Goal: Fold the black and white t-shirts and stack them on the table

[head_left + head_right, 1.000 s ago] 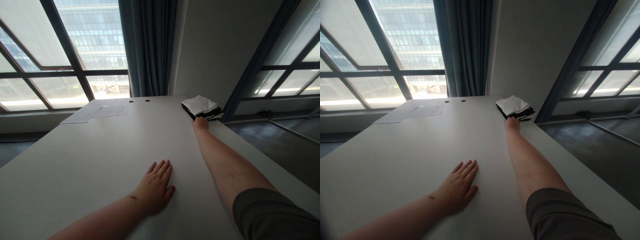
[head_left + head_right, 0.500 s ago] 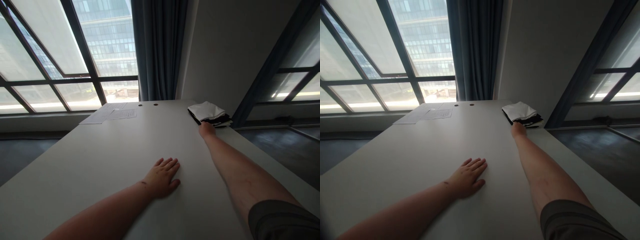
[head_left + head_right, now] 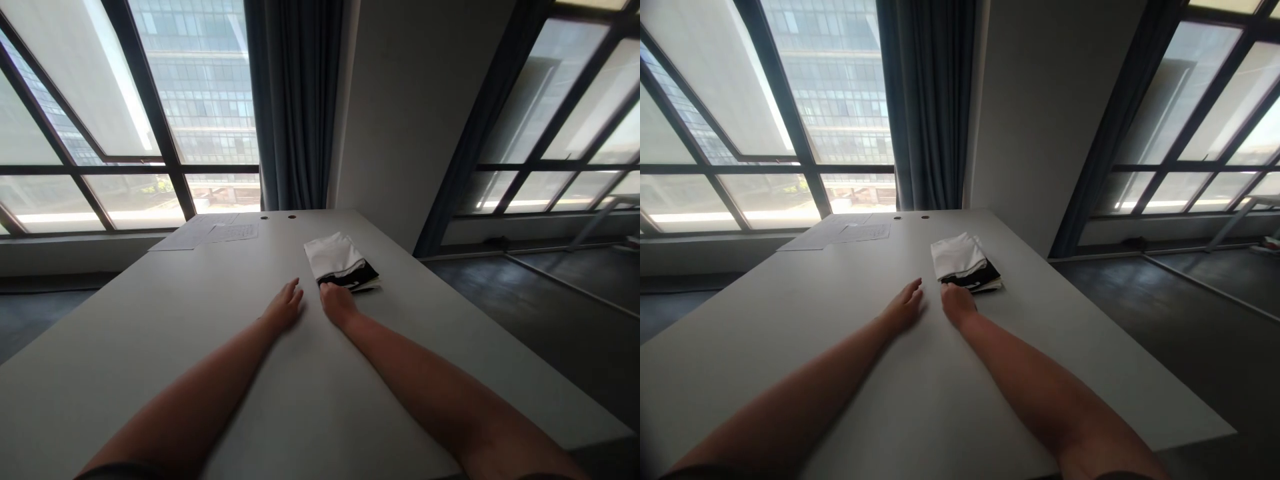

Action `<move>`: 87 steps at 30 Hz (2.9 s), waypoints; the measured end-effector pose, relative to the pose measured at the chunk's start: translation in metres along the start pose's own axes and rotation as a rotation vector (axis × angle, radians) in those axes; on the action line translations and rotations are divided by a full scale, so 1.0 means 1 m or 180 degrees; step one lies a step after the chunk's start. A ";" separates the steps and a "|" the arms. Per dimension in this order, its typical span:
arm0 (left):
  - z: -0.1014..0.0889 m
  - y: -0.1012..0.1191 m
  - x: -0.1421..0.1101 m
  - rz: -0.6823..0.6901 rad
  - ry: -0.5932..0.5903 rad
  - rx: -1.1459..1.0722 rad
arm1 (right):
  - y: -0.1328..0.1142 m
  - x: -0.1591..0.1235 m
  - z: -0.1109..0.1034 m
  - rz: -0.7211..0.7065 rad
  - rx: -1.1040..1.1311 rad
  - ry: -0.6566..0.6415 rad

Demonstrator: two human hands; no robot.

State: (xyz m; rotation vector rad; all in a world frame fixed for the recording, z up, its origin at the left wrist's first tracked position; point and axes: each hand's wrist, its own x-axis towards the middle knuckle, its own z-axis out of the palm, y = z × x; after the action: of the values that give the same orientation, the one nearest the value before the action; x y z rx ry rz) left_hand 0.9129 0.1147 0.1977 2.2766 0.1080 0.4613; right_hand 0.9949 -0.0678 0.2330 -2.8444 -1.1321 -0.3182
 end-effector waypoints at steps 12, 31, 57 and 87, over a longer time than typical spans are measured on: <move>-0.018 -0.002 -0.035 -0.0069 0.0326 -0.0449 | -0.066 -0.082 -0.032 -0.2042 0.0781 0.0974; -0.026 0.016 -0.042 0.0196 0.0698 0.0292 | 0.063 -0.026 -0.005 -0.0663 0.2041 0.1535; -0.095 -0.026 -0.053 -0.1094 0.2247 -0.1205 | 0.009 -0.046 -0.019 -0.0774 0.1294 0.1767; -0.136 -0.014 -0.068 -0.0677 0.0960 0.2753 | 0.023 -0.043 -0.020 -0.1443 0.1629 0.2170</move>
State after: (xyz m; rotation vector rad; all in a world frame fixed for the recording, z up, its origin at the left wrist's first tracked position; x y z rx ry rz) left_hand 0.8016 0.2039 0.2520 2.9548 0.8324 0.7405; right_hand 0.9765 -0.1159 0.2437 -1.8007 -1.4015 -0.8036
